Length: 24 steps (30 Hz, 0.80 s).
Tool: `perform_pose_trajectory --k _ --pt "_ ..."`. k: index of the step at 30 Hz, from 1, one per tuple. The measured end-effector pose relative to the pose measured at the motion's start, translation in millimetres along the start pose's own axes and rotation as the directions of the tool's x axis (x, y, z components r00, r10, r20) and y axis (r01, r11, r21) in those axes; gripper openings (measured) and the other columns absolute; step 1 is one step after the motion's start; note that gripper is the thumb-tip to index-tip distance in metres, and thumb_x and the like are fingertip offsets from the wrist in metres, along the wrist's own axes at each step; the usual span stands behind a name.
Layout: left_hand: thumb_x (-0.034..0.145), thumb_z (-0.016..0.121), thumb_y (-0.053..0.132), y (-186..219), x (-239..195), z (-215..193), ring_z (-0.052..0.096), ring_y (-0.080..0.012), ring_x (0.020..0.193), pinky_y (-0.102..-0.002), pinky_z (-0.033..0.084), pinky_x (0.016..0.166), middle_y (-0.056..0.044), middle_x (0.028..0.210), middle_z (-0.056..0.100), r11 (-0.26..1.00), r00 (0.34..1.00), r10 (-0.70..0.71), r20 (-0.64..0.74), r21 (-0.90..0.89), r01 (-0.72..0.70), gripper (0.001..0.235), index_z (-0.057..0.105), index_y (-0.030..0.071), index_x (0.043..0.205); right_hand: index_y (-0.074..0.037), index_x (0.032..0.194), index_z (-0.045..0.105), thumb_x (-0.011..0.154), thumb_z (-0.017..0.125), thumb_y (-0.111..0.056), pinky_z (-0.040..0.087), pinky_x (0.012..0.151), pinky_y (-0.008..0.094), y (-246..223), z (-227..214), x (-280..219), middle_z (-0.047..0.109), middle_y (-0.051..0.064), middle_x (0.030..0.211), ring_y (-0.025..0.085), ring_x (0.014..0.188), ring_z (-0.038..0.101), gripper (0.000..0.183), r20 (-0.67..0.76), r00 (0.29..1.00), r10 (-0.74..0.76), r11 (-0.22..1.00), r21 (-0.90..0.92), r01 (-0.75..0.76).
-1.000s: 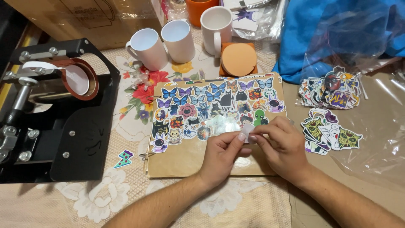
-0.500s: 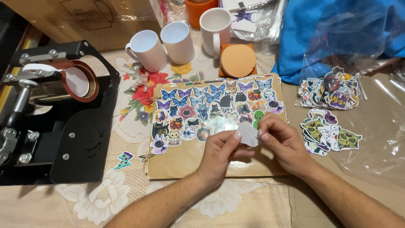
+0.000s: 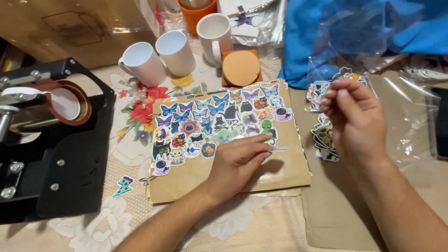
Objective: Peeling decorative stickers and applying them to a brown paper surface.
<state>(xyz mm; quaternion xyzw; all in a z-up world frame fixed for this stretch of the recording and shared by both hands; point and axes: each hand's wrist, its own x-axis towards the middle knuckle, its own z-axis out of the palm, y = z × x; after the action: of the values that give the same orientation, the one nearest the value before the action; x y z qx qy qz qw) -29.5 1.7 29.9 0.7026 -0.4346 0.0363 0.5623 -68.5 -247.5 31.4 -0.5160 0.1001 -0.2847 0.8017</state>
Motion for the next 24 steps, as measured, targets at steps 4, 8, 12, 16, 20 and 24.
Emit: perform_pose_trajectory --k 4,8,12,16,20,24 --pt "0.09 0.07 0.002 -5 27 45 0.065 -0.031 0.082 -0.042 0.047 0.055 -0.014 0.098 0.066 0.822 0.917 0.352 0.187 0.407 -0.398 0.021 0.067 0.006 0.11 -0.002 0.108 0.061 0.092 0.045 -0.001 0.053 0.074 0.022 -41 2 12 0.058 0.009 0.089 0.016 0.084 0.058 0.022 -0.24 0.97 0.047 0.993 0.12 -0.019" --pt "0.087 0.066 0.011 -17 58 106 0.057 -0.0296 0.081 -0.042 0.046 0.07 -0.009 0.085 0.056 0.606 0.757 0.47 0.454 0.457 -0.651 0.009 0.066 0.003 0.084 -0.012 0.09 0.063 0.094 0.066 -0.028 0.041 0.066 0.019 -31 -32 35 0.055 0.001 0.082 0.009 0.074 0.05 0.016 -0.199 0.98 0.014 0.98 0.195 0.026" --pt "0.092 0.054 0.011 -46 63 157 0.066 -0.026 0.083 -0.039 0.048 0.075 -0.003 0.09 0.069 0.584 0.762 0.267 0.59 0.53 -0.615 0.029 0.062 0.004 0.119 -0.009 0.12 0.07 0.093 0.073 -0.026 0.052 0.059 0.01 -30 -40 45 0.062 -0.001 0.075 0.003 0.064 0.059 0.032 -0.323 0.946 0.033 0.997 0.078 -0.008" --pt "0.088 0.059 0.012 -9 59 104 0.065 -0.0311 0.097 -0.043 0.048 0.085 -0.01 0.108 0.068 0.726 0.783 0.204 0.588 0.445 -0.524 0.044 0.053 0.004 0.131 -0.007 0.128 0.064 0.101 0.061 -0.013 0.063 0.068 0.007 -22 -39 45 0.072 0.004 0.094 0.003 0.074 0.069 0.028 -0.269 0.96 0.076 0.997 0.033 -0.07" --pt "0.1 0.047 0.027 3 49 19 0.064 -0.0319 0.111 -0.046 0.048 0.093 -0.014 0.122 0.069 0.941 0.83 0.059 0.554 0.248 -0.232 0.036 0.063 0.004 0.123 -0.003 0.119 0.062 0.091 0.046 0.005 0.049 0.069 0.017 -5 -26 36 0.058 0.006 0.092 0.011 0.078 0.054 0.032 -0.183 0.961 0.206 0.978 0.065 -0.197" --pt "0.1 0.055 0.024 -39 26 -57 0.064 -0.0312 0.116 -0.044 0.047 0.099 -0.013 0.127 0.069 0.969 0.91 -0.074 0.407 0.245 -0.031 0.037 0.06 0.006 0.131 0.005 0.097 0.064 0.09 0.035 -0.016 0.013 0.048 0.026 18 -2 16 0.026 -0.002 0.063 0.01 0.055 0.018 0.036 0.082 0.936 0.343 0.894 -0.333 -0.299"
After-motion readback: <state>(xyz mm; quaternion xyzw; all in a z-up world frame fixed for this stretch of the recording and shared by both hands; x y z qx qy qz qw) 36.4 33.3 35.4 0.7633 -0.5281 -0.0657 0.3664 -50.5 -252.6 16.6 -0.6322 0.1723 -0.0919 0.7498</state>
